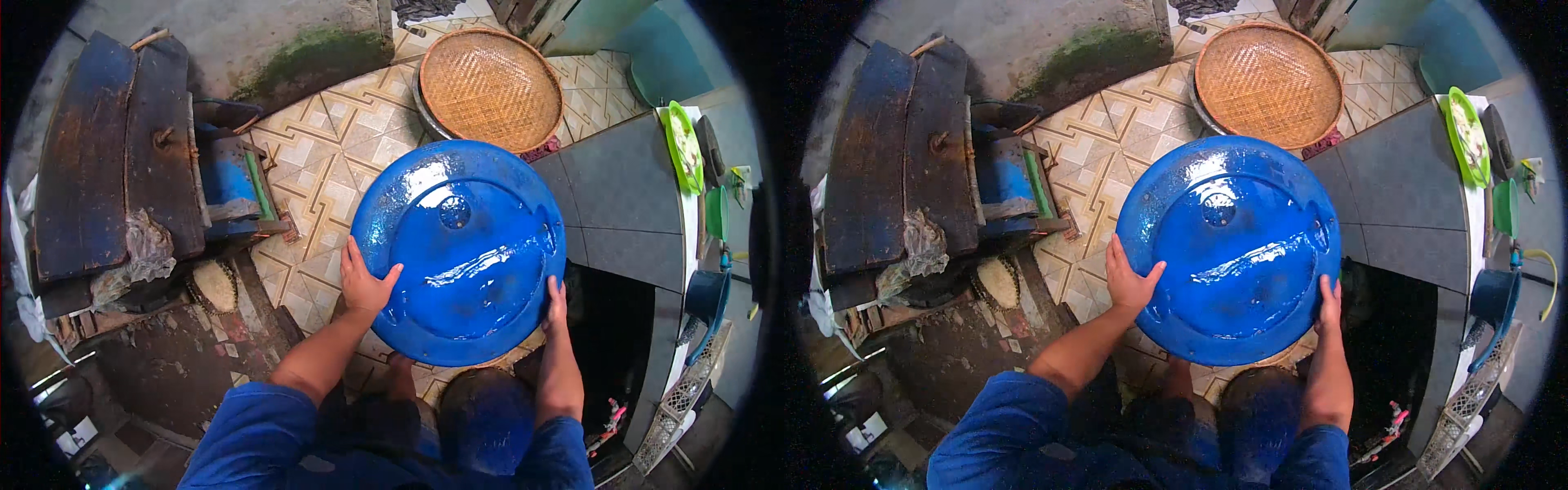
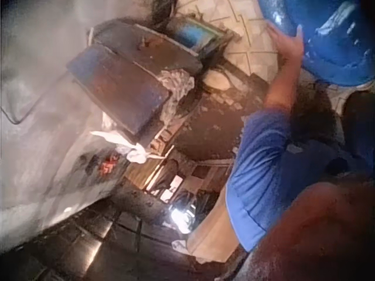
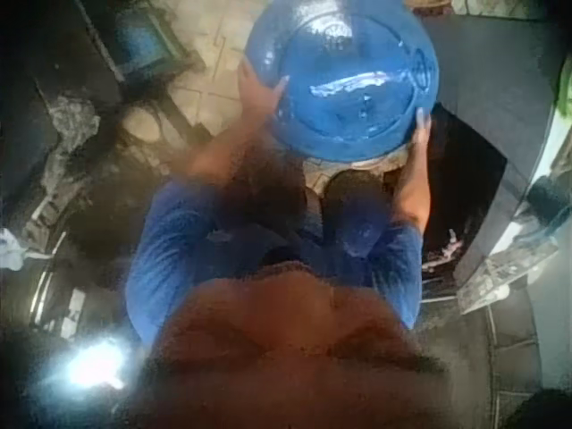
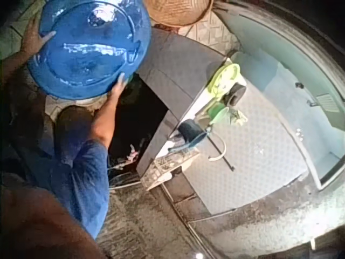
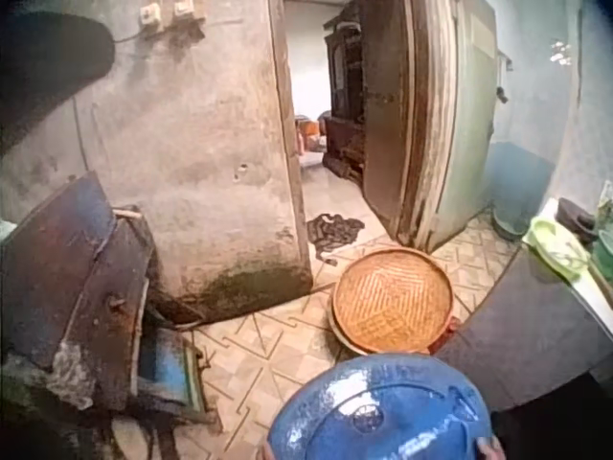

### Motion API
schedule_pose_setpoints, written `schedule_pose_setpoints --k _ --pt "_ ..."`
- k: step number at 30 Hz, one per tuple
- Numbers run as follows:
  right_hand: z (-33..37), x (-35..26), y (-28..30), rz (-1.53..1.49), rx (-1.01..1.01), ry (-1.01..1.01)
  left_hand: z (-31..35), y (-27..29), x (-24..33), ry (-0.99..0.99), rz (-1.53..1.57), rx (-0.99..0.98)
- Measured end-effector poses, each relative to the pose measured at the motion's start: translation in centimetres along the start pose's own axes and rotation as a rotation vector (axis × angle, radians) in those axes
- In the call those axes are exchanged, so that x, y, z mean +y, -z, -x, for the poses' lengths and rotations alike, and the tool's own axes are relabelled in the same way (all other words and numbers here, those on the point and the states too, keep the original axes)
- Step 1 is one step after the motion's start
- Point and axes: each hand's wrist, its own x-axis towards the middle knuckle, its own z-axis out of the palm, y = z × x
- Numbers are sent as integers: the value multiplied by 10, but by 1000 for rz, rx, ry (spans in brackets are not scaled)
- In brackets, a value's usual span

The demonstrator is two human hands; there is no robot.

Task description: The person scrubs the interior and exterior of a large blue plastic tub using a small scrubber and a blue plastic scoop to pour water for rinsing.

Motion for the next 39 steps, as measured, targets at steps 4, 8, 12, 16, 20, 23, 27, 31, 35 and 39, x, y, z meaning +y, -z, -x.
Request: schedule_pose_setpoints --k 4,8,12,16,20,23,27,31,35,39 --pt "5 10 -17 65 111 65 -4 4 -8 -9 6 6" --pt "33 12 -29 61 123 92 -27 13 -15 -34 -11 -13" --pt "80 15 -68 85 164 90 -64 32 -32 -71 2 -51" --pt "102 18 -88 107 255 7 -100 37 -30 -154 -31 -79" --pt "66 24 -62 308 216 -81 -105 42 -37 -234 -84 -91" --pt "23 9 -68 222 250 49 -110 44 -36 -252 -112 -90" --pt "-6 13 -55 258 136 46 -107 36 -19 -220 -172 -118" --pt "19 36 -51 425 274 100 -106 35 -16 -252 -217 -154" --pt "61 90 -7 290 313 97 -106 15 2 -368 -136 -238" --pt "90 130 38 238 310 -32 -98 4 31 -410 -121 -334"
